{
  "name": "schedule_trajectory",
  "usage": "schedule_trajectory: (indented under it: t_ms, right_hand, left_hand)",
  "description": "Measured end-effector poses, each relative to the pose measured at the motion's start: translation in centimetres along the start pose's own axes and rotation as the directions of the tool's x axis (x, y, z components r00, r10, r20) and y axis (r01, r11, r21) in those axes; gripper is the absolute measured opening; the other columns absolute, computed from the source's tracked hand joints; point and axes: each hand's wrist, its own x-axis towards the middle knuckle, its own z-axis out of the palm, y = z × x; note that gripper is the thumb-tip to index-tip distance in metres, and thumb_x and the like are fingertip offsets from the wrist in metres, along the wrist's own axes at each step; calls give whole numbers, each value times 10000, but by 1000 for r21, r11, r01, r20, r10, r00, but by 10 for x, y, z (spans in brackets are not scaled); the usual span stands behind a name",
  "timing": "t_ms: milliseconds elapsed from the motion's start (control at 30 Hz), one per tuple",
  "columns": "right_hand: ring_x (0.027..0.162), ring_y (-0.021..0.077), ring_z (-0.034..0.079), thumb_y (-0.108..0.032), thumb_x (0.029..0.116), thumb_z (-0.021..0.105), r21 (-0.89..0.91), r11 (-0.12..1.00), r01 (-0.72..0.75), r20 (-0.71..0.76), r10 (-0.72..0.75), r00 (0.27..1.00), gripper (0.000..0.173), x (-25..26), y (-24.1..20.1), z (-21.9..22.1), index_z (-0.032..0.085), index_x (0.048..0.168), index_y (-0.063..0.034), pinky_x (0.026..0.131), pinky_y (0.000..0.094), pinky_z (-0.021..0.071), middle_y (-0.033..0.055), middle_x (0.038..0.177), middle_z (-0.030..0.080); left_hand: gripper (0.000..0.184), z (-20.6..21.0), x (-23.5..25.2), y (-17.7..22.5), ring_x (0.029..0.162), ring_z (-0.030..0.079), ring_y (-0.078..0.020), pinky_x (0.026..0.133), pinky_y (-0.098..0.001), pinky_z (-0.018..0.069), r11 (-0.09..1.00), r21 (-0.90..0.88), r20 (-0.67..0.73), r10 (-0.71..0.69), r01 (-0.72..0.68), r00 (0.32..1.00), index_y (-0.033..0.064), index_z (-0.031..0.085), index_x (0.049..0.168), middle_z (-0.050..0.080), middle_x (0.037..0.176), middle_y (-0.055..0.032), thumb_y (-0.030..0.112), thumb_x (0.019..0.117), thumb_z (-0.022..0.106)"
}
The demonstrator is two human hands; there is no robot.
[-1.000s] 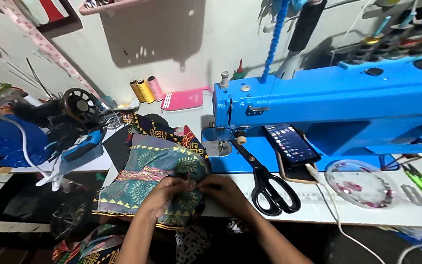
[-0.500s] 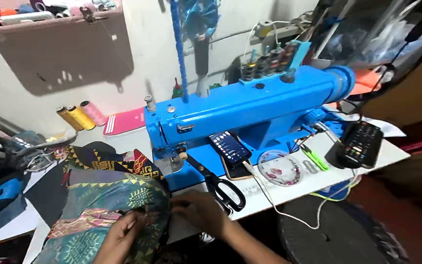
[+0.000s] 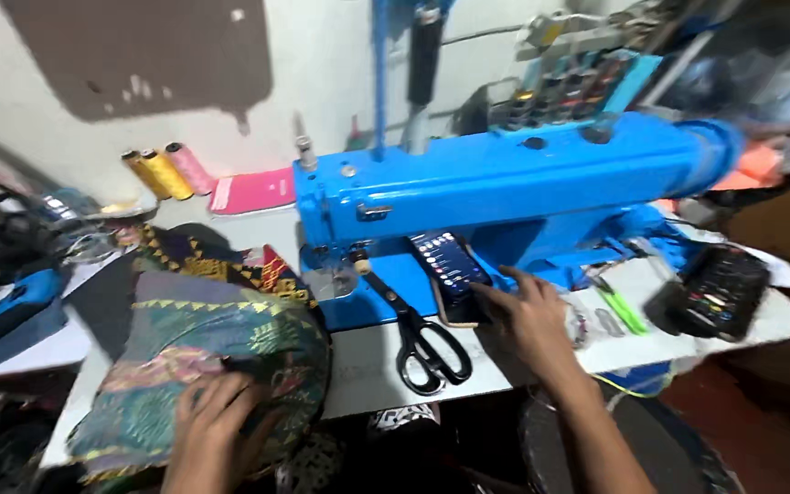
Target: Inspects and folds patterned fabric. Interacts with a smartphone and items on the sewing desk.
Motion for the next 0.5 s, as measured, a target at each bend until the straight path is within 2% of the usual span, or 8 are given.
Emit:
schedule_trajectory:
  t_ms: [67,133,200,233,300,367,433,500]
  right_hand:
    - [1210,597,525,-104,973,591,85,991,100,10,-101,995,271,6,-16,-4,759,1186,-99,922,766,406,307,1313,606]
    - [1137,448,628,-205,1021,521,241,935,259,27,-274,961,313,11,-54,-5,748,1190,-71,935,621,492,220,1232,677]
    - [1063,256,712,-195,1031,516,470,788,398,79,-486,870,308,11,-103,-4,735,1207,-70,924,428,579,116,1168,734]
    - [1039,217,718,-152,1022,526,585,685,434,110,-597,795,293,12,-128,0,716,1226,-61,912,386,591,104,1161,734]
    - [1085,250,713,-101,1019,545,708,521,477,162,-777,608,297,19,-170,13,692,1272,-48,954,421,576,129,1193,727]
    - [1113,342,697,-100,1039,538,700,516,494,358,-852,382,302,36,-205,23,653,1309,-28,952,537,550,178,1227,703]
    - [1144,435,647,-113,1043,545,603,606,519,616,-767,181,302,53,-234,29,618,1310,9,951,624,496,244,1229,665]
    - [1105,495,625,-122,1042,552,478,660,580,780,-623,66,265,63,-256,30,611,1235,50,883,677,480,291,1163,643]
  left_hand:
    - [291,5,-5,3,960,686,-288,931,-540,461,999,1,-47,-44,44,998,111,753,934,718,984,-108,394,886,705]
    - [289,7,-7,7,987,685,-311,949,-559,467,994,-8,-56,-113,112,992,91,759,946,720,1032,-127,366,858,755]
    - [274,12,-11,7,997,681,-303,950,-544,468,991,-12,-86,-137,136,987,94,757,946,725,1026,-119,352,857,765]
    - [254,14,-13,7,989,683,-292,943,-531,472,991,-5,-108,-133,134,985,101,758,939,728,1012,-111,345,866,755]
    - [209,21,-17,9,964,692,-287,925,-521,480,993,22,-173,-109,114,979,108,765,914,732,977,-110,311,879,734]
    - [171,32,-24,11,950,696,-297,918,-525,490,992,66,-252,-84,104,964,117,773,895,734,951,-116,277,894,712]
    - [160,43,-31,12,910,694,-283,902,-506,493,988,124,-325,-49,94,944,139,764,875,728,911,-104,266,923,680]
    - [129,53,-37,12,892,682,-272,897,-488,493,985,154,-377,-18,82,926,144,754,872,713,893,-95,220,934,669]
